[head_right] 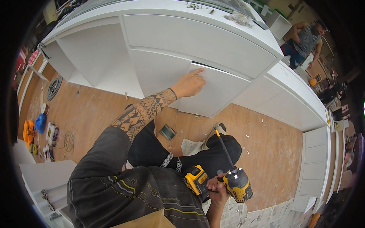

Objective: Installing and adjusting hinges on white cabinet doors using a power drill.

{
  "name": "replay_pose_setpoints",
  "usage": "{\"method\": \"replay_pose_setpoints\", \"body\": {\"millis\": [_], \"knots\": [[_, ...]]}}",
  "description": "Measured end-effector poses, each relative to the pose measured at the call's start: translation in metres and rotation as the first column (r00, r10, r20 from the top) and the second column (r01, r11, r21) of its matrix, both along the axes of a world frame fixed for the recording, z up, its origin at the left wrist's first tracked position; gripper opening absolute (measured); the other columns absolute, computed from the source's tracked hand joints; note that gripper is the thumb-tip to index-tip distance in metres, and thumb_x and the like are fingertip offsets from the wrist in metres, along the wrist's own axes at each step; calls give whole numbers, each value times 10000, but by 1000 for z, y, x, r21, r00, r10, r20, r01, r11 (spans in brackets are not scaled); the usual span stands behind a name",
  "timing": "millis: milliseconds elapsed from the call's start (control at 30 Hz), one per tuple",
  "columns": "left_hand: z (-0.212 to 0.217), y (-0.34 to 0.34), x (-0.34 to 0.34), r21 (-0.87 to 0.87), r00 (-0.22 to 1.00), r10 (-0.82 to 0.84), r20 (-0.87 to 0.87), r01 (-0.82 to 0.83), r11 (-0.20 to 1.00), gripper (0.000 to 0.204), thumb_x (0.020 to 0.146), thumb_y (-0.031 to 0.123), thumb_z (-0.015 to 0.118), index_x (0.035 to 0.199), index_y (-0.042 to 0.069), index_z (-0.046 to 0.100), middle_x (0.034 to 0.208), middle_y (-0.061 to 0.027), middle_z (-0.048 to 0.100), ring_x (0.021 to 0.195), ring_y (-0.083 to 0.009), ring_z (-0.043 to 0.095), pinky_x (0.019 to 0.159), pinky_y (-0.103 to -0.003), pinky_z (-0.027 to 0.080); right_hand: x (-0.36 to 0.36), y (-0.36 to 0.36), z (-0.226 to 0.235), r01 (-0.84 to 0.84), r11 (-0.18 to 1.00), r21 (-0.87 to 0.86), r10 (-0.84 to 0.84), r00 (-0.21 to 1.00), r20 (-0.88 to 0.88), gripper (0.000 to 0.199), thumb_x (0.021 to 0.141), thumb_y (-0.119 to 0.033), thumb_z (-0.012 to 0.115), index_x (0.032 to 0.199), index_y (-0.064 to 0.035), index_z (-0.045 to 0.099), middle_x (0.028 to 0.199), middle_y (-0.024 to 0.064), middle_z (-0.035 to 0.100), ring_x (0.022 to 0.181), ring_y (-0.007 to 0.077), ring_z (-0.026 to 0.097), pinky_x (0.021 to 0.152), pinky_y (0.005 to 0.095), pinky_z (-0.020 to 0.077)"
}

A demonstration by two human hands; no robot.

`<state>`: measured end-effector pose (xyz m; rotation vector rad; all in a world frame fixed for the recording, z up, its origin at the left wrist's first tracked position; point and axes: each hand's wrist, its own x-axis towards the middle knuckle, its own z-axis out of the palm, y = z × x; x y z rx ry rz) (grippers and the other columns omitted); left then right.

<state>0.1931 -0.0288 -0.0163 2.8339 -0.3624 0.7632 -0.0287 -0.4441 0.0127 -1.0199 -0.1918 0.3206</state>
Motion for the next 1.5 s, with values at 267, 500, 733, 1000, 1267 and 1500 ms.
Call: {"method": "replay_pose_setpoints", "body": {"millis": [267,500,733,1000,1267,1500], "knots": [[0,8,2,44,1000,-29,-6,30,999,98,895,133,658,872,70,729,1027,-94,742,1357,-299,550,1202,-411,397,-2,4,-4,4,1000,-6,-4,1000,-25,409,900,-211,718,1208,25,589,667,48,543,609,163,551,632,357,513],[12,-12,-21,-407,963,61,261,53,912,105,900,120,681,955,45,728,942,-116,726,929,-293,694,1030,-434,503,2,5,-15,-9,1000,26,11,998,-64,418,915,-225,725,1219,30,594,677,43,539,616,169,556,645,360,510],[-11,0,-68,-823,985,140,-103,-164,544,278,968,154,694,1191,-10,676,996,-100,729,916,-174,695,838,-321,558,8,14,-9,-54,994,95,67,987,-143,421,955,-111,718,1315,65,590,759,33,584,699,142,582,689,318,498],[64,-113,-206,-993,697,-707,-121,-77,93,767,957,204,738,1583,35,329,1415,-138,562,1319,-221,535,1107,-380,441,51,100,22,67,929,-365,12,978,208,373,939,-157,744,1255,15,640,938,38,709,845,130,661,783,323,536],[36,-97,-248,-905,937,-348,-1,-149,-399,629,1073,382,538,1586,66,356,1494,-219,524,1416,-357,496,1161,-504,428,75,167,68,-200,717,-668,564,730,386,458,937,-246,546,1301,25,608,958,288,697,905,416,708,817,456,537],[0,-42,-271,-737,987,-151,-54,-141,-661,591,1069,489,455,1511,96,466,1085,-117,713,767,-120,622,695,-312,546,194,240,74,530,551,-645,454,459,764,435,918,-152,653,1320,2,591,1244,250,659,1209,420,623,997,496,535]]}}
